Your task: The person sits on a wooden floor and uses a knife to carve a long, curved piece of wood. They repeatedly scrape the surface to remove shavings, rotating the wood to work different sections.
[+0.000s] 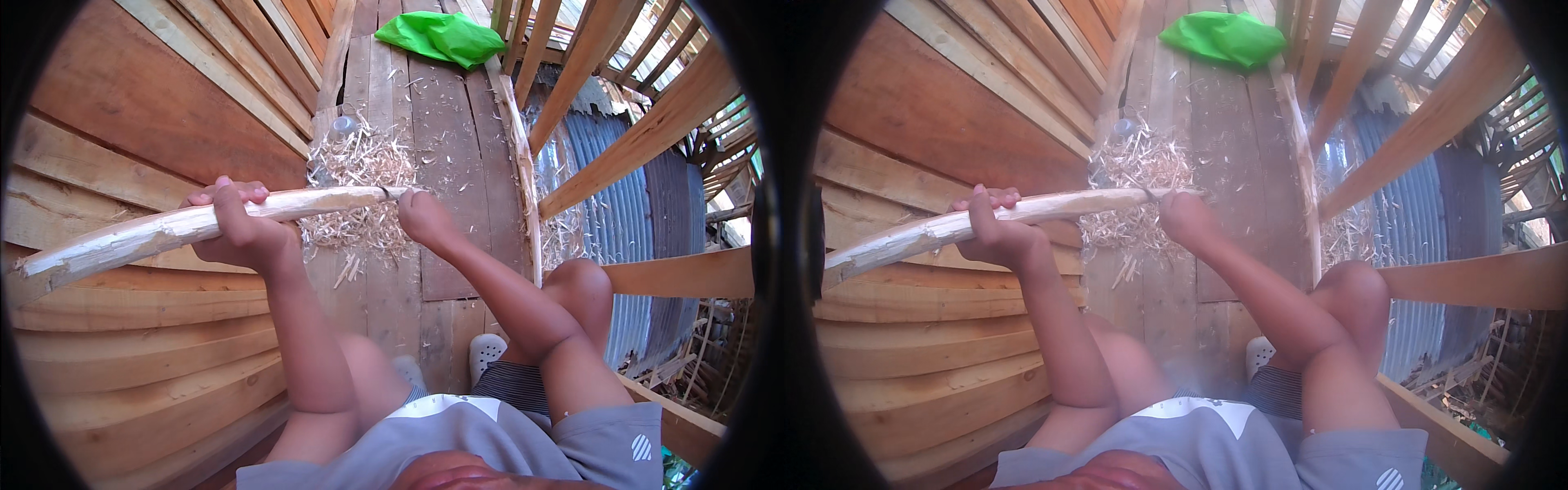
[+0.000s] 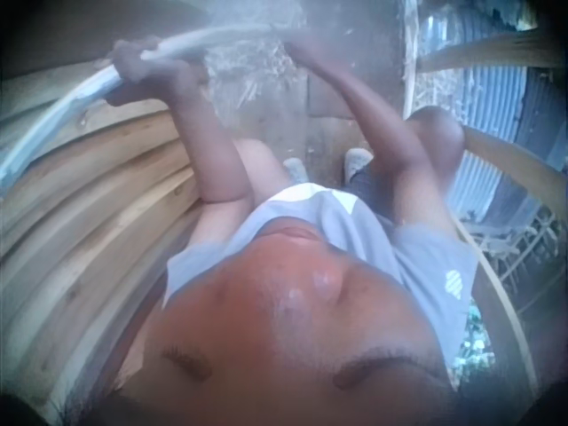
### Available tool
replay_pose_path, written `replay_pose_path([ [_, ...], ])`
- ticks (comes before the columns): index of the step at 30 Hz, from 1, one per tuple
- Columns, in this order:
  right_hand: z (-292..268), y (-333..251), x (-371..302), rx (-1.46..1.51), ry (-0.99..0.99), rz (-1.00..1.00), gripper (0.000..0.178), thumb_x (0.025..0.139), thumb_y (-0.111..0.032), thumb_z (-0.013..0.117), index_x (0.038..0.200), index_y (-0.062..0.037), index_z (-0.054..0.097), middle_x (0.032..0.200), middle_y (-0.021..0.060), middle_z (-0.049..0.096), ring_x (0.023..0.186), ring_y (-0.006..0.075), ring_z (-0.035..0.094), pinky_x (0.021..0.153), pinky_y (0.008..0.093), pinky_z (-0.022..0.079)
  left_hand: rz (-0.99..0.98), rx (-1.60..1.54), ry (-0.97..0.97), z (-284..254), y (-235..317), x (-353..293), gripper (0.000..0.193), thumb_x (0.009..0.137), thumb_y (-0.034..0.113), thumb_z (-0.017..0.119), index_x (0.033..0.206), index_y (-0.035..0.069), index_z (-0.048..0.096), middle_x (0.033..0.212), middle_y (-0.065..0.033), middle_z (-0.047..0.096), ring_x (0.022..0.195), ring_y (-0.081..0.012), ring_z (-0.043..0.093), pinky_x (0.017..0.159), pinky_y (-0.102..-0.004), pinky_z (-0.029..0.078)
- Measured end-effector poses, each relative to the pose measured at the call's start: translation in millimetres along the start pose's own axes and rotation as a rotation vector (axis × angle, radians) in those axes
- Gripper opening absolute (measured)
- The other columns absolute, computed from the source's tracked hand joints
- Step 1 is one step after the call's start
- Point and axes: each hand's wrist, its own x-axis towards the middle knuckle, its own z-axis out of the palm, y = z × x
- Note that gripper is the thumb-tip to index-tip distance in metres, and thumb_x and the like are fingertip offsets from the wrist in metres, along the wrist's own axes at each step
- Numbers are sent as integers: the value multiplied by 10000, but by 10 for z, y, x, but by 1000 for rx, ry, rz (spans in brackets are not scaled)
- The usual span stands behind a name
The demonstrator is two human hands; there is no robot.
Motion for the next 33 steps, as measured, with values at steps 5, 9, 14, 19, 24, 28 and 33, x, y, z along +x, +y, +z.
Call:
replay_pose_path([
  [5, -45, 56, 8, 37, 104, -38, 508, 955, -282, 317, 916, 107, 642, 999, 352, 618, 962, 487, 607, 881, 517, 467, -24, 29, 87, 196, 58, -126, 197, 767, 26, 570, 726, 78, 385, 537, -22, 425, 496, -132, 425, 513, -294, 415],
  [9, -139, -138, -126, 65, 80, -86, 563, 947, -317, 308, 861, 133, 634, 943, 389, 602, 956, 532, 586, 877, 544, 451, -38, 19, 104, 155, 75, -98, 210, 768, 17, 577, 719, 86, 384, 543, -24, 414, 505, -135, 419, 520, -304, 420],
  [14, 108, 498, 237, 27, 106, -84, 526, 946, -276, 322, 853, 131, 641, 875, 386, 607, 920, 526, 606, 853, 540, 464, -48, -21, 54, 155, 39, -147, 209, 767, 9, 574, 760, 85, 379, 570, -25, 414, 505, -127, 415, 512, -300, 416],
  [19, 2, 191, 72, 51, 64, -62, 500, 936, -257, 328, 876, 143, 622, 906, 374, 606, 923, 532, 594, 847, 531, 462, -28, 6, 58, 118, 45, -85, 172, 759, 33, 559, 746, 76, 393, 540, -34, 451, 494, -127, 441, 534, -277, 419],
  [24, -124, -110, -69, 19, -44, -28, 437, 946, -218, 353, 957, 135, 612, 982, 353, 618, 938, 478, 616, 853, 506, 479, 14, 51, 75, 91, -23, -56, 168, 772, 35, 560, 777, 65, 394, 536, -43, 454, 491, -127, 452, 509, -273, 412],
  [28, 79, 542, 259, 167, -28, 175, 521, 930, -275, 329, 850, 169, 589, 851, 380, 606, 816, 513, 607, 769, 530, 469, -14, -23, 44, 150, 12, -90, 186, 779, 34, 567, 844, 59, 395, 532, -41, 453, 472, -121, 455, 481, -267, 418],
  [33, 48, 24, 186, 63, 27, -7, 417, 938, -211, 362, 962, 108, 630, 980, 322, 632, 890, 429, 635, 774, 494, 499, 54, -23, 33, 68, -45, -36, 198, 777, 24, 559, 846, 62, 377, 555, -36, 460, 452, -113, 448, 451, -262, 424],
])
